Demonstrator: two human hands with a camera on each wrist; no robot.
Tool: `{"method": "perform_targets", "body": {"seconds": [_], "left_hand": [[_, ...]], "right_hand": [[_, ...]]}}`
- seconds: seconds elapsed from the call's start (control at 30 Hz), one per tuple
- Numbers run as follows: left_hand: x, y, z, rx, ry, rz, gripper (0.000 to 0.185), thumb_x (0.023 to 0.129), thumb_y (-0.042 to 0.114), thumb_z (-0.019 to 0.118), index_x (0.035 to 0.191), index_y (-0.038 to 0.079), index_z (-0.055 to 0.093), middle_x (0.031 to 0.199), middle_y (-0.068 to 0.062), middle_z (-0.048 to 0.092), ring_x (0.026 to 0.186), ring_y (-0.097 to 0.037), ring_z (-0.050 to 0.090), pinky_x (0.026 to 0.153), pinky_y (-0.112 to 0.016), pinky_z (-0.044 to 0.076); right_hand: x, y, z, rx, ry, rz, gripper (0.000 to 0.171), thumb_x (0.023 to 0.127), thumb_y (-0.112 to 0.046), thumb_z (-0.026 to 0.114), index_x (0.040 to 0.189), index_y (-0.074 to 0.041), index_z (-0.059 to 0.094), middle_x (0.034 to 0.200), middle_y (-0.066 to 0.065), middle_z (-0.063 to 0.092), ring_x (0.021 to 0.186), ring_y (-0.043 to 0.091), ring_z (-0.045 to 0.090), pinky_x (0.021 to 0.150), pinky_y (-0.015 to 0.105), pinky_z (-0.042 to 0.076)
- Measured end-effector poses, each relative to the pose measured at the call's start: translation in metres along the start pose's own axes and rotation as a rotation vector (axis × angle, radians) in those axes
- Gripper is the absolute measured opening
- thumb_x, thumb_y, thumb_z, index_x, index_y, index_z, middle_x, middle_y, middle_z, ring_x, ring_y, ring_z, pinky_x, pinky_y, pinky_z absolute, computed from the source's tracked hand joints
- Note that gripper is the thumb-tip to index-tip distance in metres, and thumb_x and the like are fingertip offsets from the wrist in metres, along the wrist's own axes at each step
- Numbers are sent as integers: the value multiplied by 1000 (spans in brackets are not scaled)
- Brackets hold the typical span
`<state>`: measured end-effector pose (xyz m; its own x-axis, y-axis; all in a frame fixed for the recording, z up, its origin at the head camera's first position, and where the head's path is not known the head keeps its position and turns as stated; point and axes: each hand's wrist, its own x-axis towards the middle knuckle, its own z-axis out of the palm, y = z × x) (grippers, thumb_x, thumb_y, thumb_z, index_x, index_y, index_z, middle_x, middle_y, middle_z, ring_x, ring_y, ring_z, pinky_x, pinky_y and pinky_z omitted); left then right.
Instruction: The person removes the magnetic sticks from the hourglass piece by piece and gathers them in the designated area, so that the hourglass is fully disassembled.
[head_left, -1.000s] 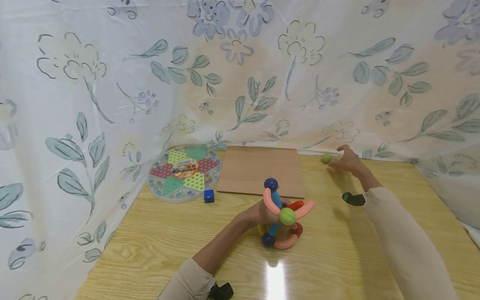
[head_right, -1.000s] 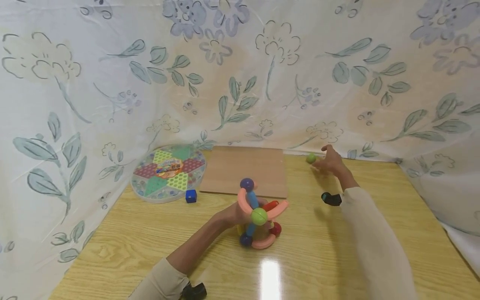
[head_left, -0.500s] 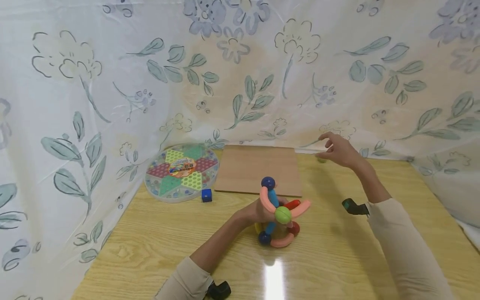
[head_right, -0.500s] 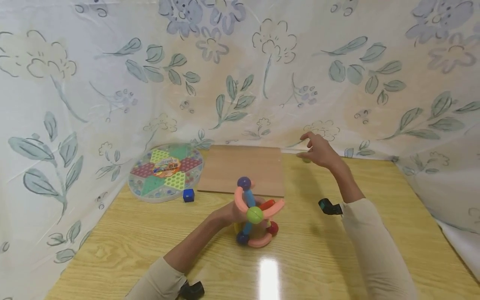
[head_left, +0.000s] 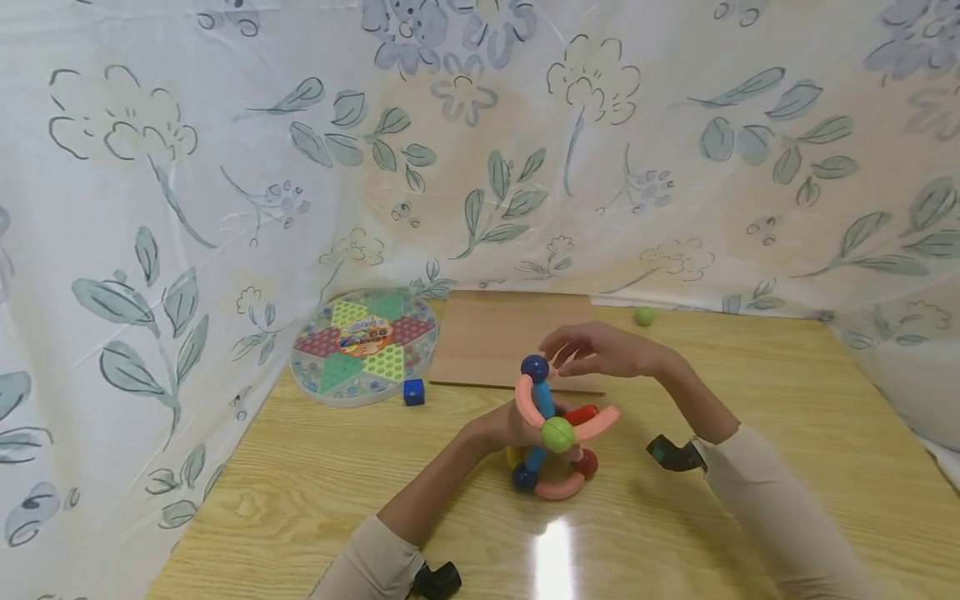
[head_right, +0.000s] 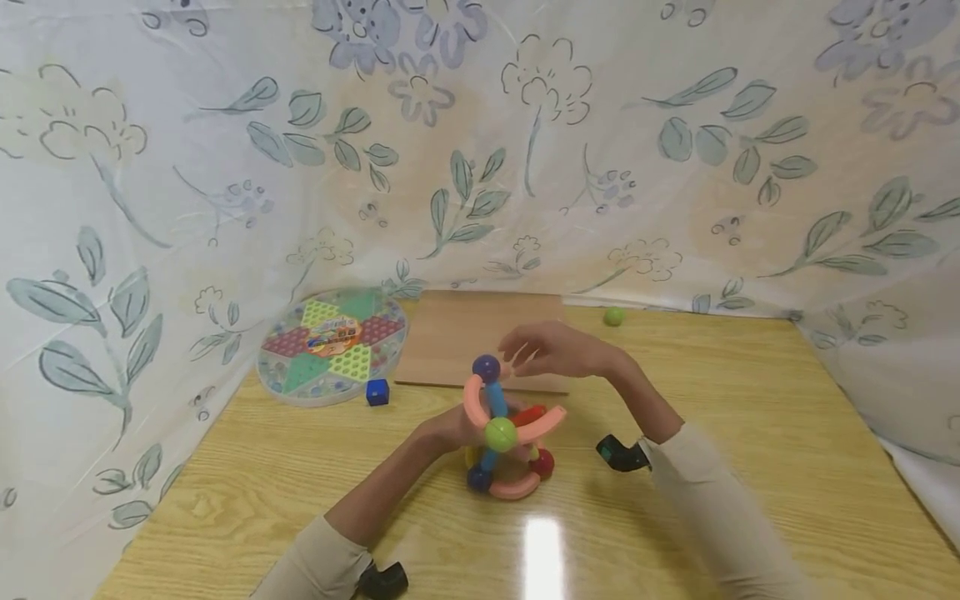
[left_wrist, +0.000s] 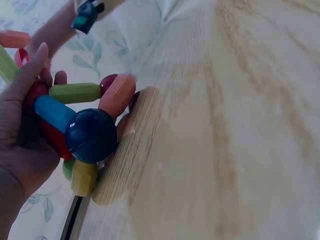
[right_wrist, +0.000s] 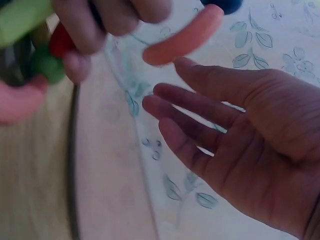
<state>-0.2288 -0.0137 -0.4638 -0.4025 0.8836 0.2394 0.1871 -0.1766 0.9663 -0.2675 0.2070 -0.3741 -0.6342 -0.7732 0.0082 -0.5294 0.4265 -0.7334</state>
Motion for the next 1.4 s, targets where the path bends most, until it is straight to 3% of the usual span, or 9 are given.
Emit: {"method": "perform_targets", "body": {"seconds": [0.23,0.33,0.53,0.73,1.0,1.13,1.2,1.3,1.4], "left_hand": [[6,1,-2,135,-1,49,45,89,42,82,91,-1,68,73,3,61,68,-4,50,69,-19,37],[6,2,-2,157,12,41,45,88,43,82,91,0,66,72,6,59,68,-5,50,68,-20,35],[2,7,-1,96,49,16,77,81,61,83,116,-4,61,85,8,66,81,-3,58,77,-18,42],[-1,15,1,36,-3,-3,92,81,70,78,110,-17,64,82,19,66,70,0,57,71,-18,39],[1,2,-2,51,8,0,87,85,66,77,127,-8,61,76,2,64,65,-8,54,63,-21,38],[-2,1,-2,38,23,-21,74,88,49,81,136,-3,59,78,-3,69,67,-10,58,63,-21,40],[-3,2,-2,22,33,-33,82,86,44,85,149,5,49,79,-6,70,68,-10,61,63,-22,41],[-1,3,-1,21,28,-36,70,85,42,86,135,1,58,77,-10,68,66,-9,59,61,-21,39],[1,5,0,41,11,-32,35,91,23,82,106,-5,68,81,-27,67,64,-7,58,60,-20,37]], "right_hand": [[-3,9,22,128,-42,-103,33,105,-9,61,137,-12,63,128,6,69,112,27,68,94,30,59],[-5,10,24,133,-26,-117,29,104,-6,61,133,-12,66,121,5,71,104,30,68,89,30,60],[-8,7,22,69,8,-112,27,104,-12,63,130,-17,66,122,0,71,106,22,70,91,30,60],[-16,-1,17,-64,78,-158,34,104,-11,63,137,-19,64,133,1,69,110,11,66,92,29,58],[-24,-13,14,-177,114,-160,40,103,-6,64,142,-13,62,134,6,71,108,12,69,88,32,60],[-24,-16,14,-219,133,-160,43,102,-1,63,143,-12,62,129,5,74,100,14,69,84,29,59],[-24,-17,14,-232,141,-162,44,101,0,63,144,-12,62,128,5,74,100,16,70,84,28,59],[-23,-19,14,-250,152,-168,44,101,0,62,143,-13,63,133,6,73,108,21,73,87,30,60],[-23,-22,14,-272,156,-153,43,103,-1,60,144,-14,63,133,5,72,109,20,73,89,32,61]]}}
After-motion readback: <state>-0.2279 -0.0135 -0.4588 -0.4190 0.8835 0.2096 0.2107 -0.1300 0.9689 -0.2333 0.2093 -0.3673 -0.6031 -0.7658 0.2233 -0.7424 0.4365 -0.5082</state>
